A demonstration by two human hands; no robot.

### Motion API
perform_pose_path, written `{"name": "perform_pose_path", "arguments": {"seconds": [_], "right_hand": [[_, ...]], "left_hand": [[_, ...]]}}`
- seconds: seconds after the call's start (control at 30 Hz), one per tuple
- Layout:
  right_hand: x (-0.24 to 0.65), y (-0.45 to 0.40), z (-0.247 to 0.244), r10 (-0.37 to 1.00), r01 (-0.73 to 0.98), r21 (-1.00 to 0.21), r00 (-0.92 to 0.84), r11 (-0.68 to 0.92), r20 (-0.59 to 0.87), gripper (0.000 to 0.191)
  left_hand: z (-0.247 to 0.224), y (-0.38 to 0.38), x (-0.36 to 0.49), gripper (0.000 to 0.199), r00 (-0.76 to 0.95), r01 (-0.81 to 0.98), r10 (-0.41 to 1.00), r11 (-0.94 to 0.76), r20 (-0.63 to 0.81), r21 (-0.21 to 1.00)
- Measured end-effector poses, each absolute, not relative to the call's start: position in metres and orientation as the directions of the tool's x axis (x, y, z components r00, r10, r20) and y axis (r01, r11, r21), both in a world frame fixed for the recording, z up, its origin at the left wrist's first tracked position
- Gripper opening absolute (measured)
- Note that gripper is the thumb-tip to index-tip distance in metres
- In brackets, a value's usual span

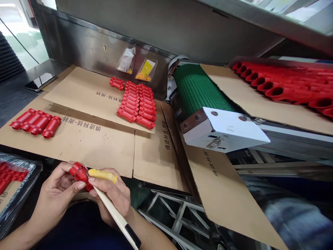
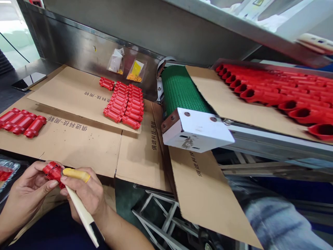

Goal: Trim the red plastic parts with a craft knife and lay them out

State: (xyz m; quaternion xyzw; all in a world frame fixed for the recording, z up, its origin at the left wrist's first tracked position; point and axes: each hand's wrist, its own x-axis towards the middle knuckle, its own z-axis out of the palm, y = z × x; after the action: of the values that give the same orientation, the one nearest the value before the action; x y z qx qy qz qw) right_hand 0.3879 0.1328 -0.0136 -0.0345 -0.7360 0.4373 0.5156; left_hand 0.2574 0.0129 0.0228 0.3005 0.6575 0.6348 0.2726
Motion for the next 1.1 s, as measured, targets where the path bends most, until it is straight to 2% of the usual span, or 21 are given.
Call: {"name": "perform_pose_path", "arguments": {"seconds": [0.4, 0.67, 0.8, 0.9, 0.97, 1.03, 1.1], "right_hand": [[0.389, 0.127, -0.012, 0.537, -0.385, -0.708, -0.468, 0.592, 0.702, 0.032], [0.390, 0.129, -0.013, 0.535, -0.447, -0.709, -0.466, 0.545, 0.705, 0.022], [0.397, 0.132, -0.010, 0.545, -0.402, -0.731, -0.490, 0.551, 0.680, 0.023], [0.405, 0.143, -0.005, 0.639, -0.231, -0.810, -0.514, 0.539, 0.572, 0.019], [0.408, 0.151, 0.000, 0.700, -0.113, -0.888, -0.574, 0.446, 0.424, 0.017], [0.407, 0.157, 0.002, 0.683, -0.059, -0.965, -0.695, 0.257, 0.224, 0.016], [0.403, 0.159, 0.002, 0.605, -0.027, -1.000, -0.796, 0.000, 0.021, 0.022]], "left_hand": [[0.022, 0.012, 0.259, 0.011, -0.689, 0.081, 0.722, -0.002, 0.058, 0.997], [0.017, 0.009, 0.256, 0.015, -0.662, -0.002, 0.749, -0.007, 0.004, 1.000], [0.019, 0.011, 0.257, 0.020, -0.671, -0.020, 0.741, -0.011, -0.005, 1.000], [0.025, 0.011, 0.258, 0.039, -0.635, -0.246, 0.757, -0.010, -0.153, 0.969], [0.032, 0.011, 0.259, 0.042, -0.566, -0.422, 0.761, 0.063, -0.317, 0.904], [0.039, 0.012, 0.259, 0.040, -0.506, -0.521, 0.729, 0.169, -0.462, 0.837], [0.045, 0.013, 0.259, 0.040, -0.455, -0.576, 0.696, 0.245, -0.555, 0.780]]}}
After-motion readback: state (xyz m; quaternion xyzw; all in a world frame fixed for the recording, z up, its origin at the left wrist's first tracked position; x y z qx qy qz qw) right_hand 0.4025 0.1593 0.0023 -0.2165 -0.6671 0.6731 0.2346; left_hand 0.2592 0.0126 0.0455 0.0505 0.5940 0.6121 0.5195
